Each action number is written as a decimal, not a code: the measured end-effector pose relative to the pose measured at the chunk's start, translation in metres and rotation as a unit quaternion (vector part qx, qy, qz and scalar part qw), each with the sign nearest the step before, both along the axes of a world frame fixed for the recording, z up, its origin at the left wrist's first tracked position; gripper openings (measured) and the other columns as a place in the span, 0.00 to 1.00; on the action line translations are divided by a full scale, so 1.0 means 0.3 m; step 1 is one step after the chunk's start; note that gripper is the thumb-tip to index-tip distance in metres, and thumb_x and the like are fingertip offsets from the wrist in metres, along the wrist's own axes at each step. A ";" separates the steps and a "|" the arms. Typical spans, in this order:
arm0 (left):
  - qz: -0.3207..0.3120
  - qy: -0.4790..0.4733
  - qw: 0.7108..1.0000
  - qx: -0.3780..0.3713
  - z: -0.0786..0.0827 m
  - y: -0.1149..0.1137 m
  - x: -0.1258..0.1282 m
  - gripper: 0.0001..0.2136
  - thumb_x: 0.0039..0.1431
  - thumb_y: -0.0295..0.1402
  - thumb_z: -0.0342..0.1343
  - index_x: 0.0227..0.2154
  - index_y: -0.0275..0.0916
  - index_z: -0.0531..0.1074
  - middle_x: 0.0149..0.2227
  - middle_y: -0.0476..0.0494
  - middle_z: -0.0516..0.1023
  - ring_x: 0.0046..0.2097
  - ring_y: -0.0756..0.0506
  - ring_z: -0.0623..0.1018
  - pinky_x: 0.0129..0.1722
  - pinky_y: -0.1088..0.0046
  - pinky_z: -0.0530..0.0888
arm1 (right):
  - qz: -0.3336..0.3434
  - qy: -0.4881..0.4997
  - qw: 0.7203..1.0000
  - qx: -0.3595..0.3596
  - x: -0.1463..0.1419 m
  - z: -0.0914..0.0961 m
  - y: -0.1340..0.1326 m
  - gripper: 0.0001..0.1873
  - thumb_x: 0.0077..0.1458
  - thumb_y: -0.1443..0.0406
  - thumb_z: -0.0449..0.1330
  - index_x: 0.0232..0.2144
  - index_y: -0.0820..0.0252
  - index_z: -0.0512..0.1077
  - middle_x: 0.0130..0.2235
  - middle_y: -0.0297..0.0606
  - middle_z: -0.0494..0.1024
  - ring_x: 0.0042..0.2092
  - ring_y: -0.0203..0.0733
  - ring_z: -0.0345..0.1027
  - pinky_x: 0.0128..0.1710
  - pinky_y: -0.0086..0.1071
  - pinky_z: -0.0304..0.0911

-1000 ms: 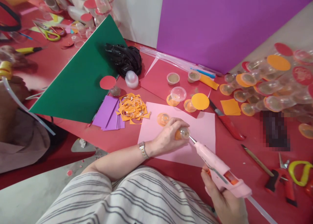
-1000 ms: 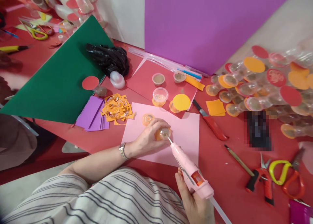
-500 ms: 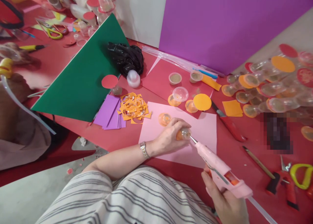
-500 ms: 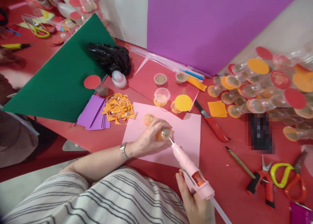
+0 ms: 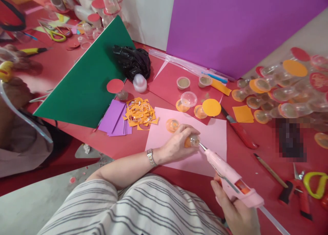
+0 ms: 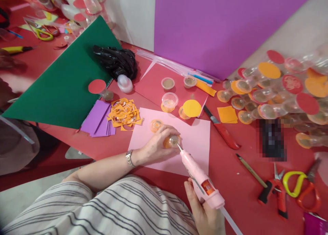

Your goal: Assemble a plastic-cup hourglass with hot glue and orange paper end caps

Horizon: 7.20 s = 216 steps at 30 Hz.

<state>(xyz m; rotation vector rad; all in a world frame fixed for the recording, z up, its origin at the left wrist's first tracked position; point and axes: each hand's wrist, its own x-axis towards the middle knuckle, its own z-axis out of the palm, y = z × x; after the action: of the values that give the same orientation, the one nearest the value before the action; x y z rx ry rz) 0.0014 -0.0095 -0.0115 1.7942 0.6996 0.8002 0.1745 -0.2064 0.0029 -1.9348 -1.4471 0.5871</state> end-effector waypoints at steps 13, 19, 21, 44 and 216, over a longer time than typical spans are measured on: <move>-0.006 -0.006 1.000 -0.006 -0.015 -0.004 0.003 0.18 0.55 0.29 0.64 0.47 0.39 0.68 0.48 0.38 0.70 0.51 0.43 0.73 0.54 0.62 0.73 | 0.067 -0.117 0.985 0.106 -0.033 0.064 0.063 0.20 0.66 0.59 0.52 0.31 0.53 0.83 0.32 0.40 0.84 0.31 0.42 0.80 0.31 0.25 0.75; -0.012 -0.004 1.000 -0.008 -0.013 -0.006 0.002 0.18 0.55 0.29 0.64 0.47 0.39 0.68 0.48 0.39 0.70 0.51 0.43 0.73 0.54 0.61 0.73 | 0.043 -0.085 0.992 0.078 -0.048 0.078 0.080 0.23 0.65 0.53 0.52 0.30 0.53 0.83 0.32 0.40 0.84 0.30 0.43 0.80 0.30 0.25 0.75; -0.013 -0.006 1.000 -0.008 -0.015 -0.007 0.003 0.18 0.54 0.29 0.64 0.47 0.39 0.68 0.48 0.39 0.70 0.51 0.43 0.73 0.54 0.62 0.73 | 0.038 -0.078 0.993 0.084 -0.054 0.088 0.092 0.23 0.66 0.54 0.52 0.29 0.54 0.83 0.31 0.40 0.84 0.29 0.43 0.80 0.30 0.24 0.75; -0.037 -0.008 0.999 -0.034 0.006 -0.009 -0.001 0.17 0.56 0.28 0.62 0.48 0.39 0.67 0.47 0.38 0.68 0.54 0.41 0.71 0.56 0.62 0.72 | 0.158 -0.251 0.934 0.197 -0.020 0.061 0.085 0.19 0.64 0.73 0.53 0.33 0.57 0.83 0.32 0.41 0.84 0.29 0.38 0.78 0.32 0.23 0.72; -0.025 -0.001 0.999 -0.032 -0.005 -0.010 0.001 0.17 0.55 0.30 0.63 0.47 0.37 0.69 0.46 0.38 0.72 0.50 0.43 0.74 0.53 0.62 0.73 | 0.068 -0.108 0.986 0.107 -0.027 0.048 0.058 0.15 0.61 0.62 0.57 0.29 0.51 0.83 0.29 0.37 0.83 0.23 0.38 0.74 0.26 0.28 0.73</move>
<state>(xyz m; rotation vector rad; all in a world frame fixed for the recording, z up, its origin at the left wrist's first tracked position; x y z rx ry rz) 0.0019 -0.0126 -0.0130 1.7466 0.6683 0.7379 0.1665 -0.1891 0.0172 -1.7834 -1.7126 0.2713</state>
